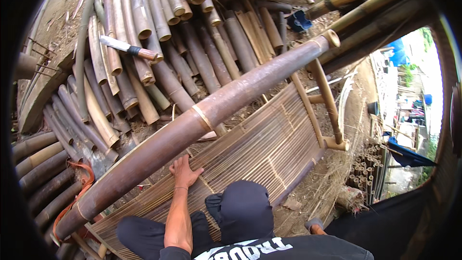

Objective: The person sits cross-legged on the ground and weaves thin bamboo strips into a mat using a large curved bamboo frame. They repeatedly pass the strips through the existing weave and use a wooden tool to tighten the rows.

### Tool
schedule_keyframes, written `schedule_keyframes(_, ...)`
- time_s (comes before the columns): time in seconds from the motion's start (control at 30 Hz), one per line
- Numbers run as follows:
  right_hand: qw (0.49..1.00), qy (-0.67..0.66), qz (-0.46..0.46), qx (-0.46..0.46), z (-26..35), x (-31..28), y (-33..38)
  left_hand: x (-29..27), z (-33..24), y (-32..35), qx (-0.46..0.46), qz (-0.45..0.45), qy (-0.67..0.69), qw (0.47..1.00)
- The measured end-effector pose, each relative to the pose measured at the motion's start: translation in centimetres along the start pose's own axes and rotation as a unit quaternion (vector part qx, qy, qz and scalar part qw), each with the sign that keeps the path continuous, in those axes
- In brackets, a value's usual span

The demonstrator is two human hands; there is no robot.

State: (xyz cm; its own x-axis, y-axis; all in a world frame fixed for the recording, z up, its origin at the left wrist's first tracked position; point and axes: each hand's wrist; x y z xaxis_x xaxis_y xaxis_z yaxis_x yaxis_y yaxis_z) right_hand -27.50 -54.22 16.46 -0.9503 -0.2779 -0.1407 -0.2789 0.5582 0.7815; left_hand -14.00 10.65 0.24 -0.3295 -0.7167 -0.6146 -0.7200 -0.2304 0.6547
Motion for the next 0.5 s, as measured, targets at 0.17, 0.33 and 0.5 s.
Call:
schedule_keyframes(0.17,0.971,-0.223,0.087,0.019,2.6,3.8,5.6,0.3,-0.3,0.0,-0.008,-0.008,-0.026,1.000)
schedule_keyframes(0.33,0.893,-0.372,-0.147,-0.204,10.9,-2.7,10.4,1.2,0.3,-0.4,-0.019,-0.003,-0.030,0.999)
schedule_keyframes(0.5,0.767,-0.525,-0.254,-0.269,10.7,-9.4,8.9,1.9,-0.2,-1.8,-0.076,-0.220,0.119,0.965)
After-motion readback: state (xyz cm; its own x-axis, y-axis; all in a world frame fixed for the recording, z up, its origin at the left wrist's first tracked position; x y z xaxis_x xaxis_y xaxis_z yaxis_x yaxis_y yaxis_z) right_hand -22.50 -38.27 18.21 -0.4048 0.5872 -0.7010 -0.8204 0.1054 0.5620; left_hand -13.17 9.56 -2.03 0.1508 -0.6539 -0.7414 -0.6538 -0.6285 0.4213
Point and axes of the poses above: each hand's wrist, its own y-axis away from the middle knuckle, its own x-axis out of the palm, z = x × y, and after that the axes turned 2 degrees about -y, right-handed
